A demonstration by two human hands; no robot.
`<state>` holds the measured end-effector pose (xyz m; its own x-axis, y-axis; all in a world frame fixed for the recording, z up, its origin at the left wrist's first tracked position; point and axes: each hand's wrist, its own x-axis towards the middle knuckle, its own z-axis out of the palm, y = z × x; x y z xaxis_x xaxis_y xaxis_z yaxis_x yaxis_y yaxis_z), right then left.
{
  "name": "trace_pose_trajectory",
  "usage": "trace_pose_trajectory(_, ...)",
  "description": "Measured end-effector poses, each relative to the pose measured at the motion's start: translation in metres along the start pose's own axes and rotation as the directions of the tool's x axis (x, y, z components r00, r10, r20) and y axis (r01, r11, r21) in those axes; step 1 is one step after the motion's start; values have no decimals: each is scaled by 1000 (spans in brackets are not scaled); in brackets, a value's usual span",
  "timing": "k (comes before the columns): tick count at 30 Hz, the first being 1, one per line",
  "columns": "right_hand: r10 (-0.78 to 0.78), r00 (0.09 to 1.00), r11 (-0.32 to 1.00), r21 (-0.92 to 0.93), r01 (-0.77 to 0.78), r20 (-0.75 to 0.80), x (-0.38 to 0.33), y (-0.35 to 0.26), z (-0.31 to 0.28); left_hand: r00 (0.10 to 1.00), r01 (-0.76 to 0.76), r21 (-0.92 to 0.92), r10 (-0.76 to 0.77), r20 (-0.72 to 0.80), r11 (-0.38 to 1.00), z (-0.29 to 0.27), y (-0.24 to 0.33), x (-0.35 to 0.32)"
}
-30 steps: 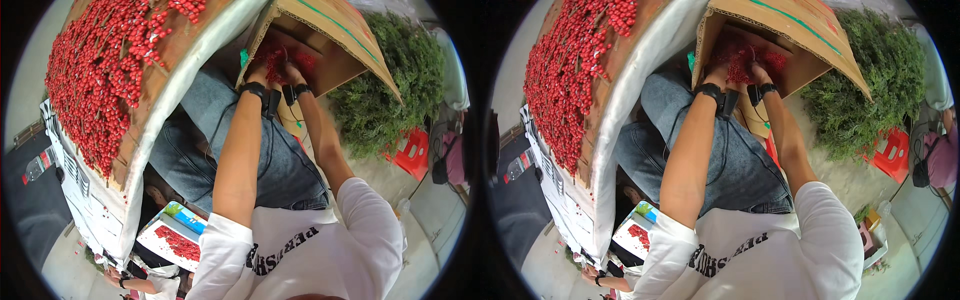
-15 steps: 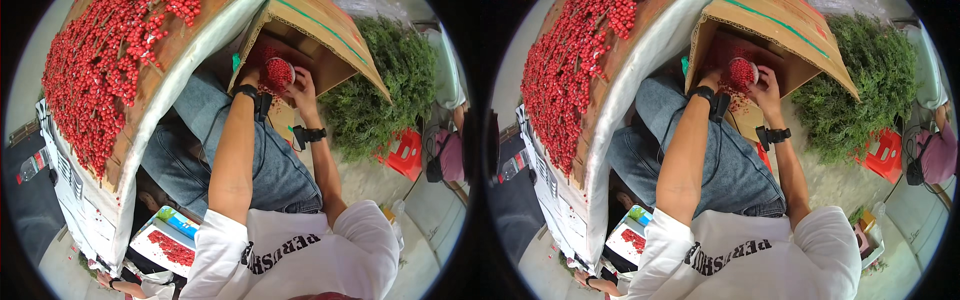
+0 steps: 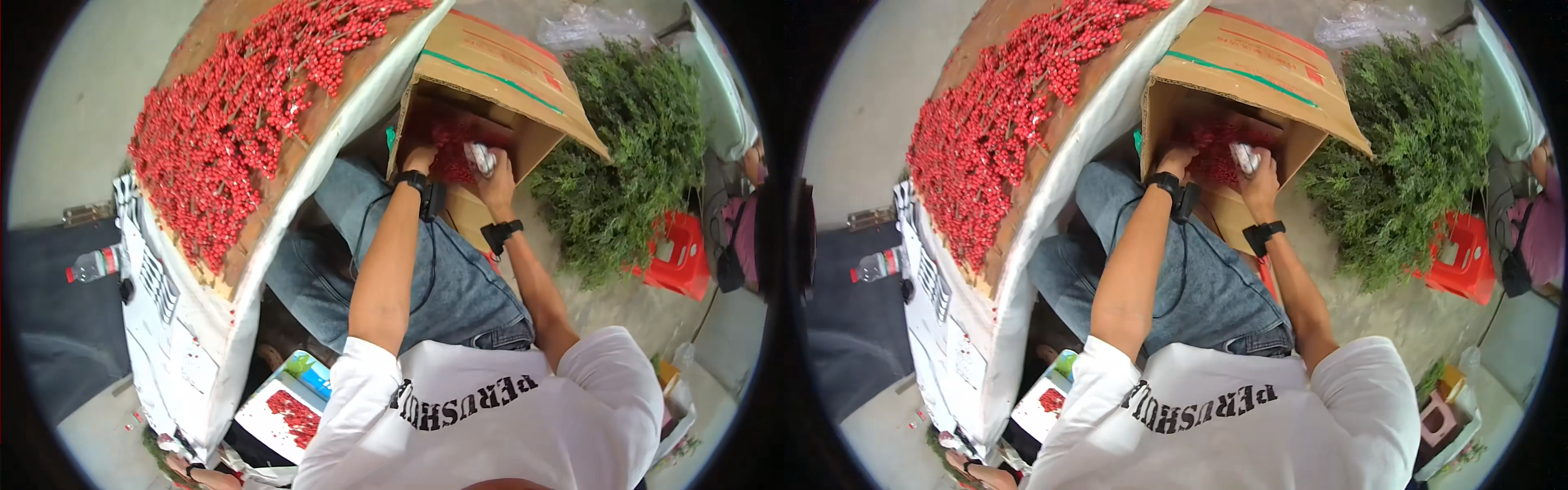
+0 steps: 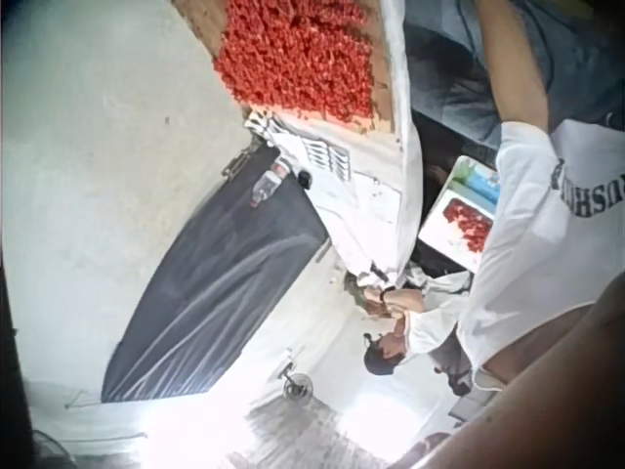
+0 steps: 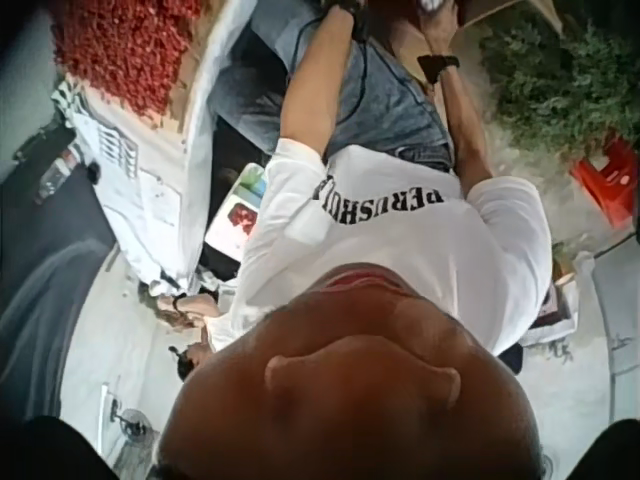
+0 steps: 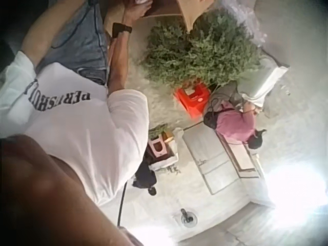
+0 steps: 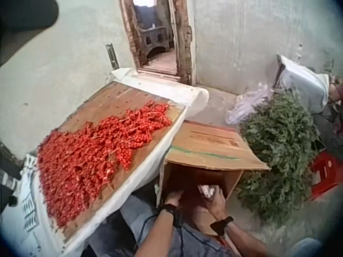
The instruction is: Packaging bunches of red artificial flowers into small containers and placing them into a box.
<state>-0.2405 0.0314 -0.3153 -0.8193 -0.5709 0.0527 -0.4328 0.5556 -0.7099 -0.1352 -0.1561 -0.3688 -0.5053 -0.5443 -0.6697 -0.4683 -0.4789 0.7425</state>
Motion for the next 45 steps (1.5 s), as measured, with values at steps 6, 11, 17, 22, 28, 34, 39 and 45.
trace_pose_trajectory(6,63,996,998,-5,-62,68,-43,52,-4,956,-229,201,259,-140,953,14,61,-96)
trace_pose_trajectory(11,83,995,996,-38,-81,61,-57,73,12,980,-196,32,197,-19,980,17,108,-206)
trace_pose_trajectory(17,-22,991,995,-93,35,130,-43,77,19,948,-312,-33,309,-72,950,14,149,-303)
trace_pose_trajectory(22,12,981,977,-211,29,193,-35,65,13,907,-390,-29,379,-183,920,10,159,-353)
trace_pose_trajectory(28,41,970,951,-308,37,240,-35,61,12,834,-493,4,474,-282,870,8,162,-382)
trace_pose_trajectory(34,37,962,942,-331,57,271,-29,64,13,798,-519,72,513,-316,852,9,167,-392)
trace_pose_trajectory(39,91,942,925,-378,40,323,-22,66,12,775,-474,159,496,-392,866,16,168,-393)
trace_pose_trajectory(45,75,957,951,-308,15,279,-18,67,13,756,-452,205,495,-429,868,12,185,-394)
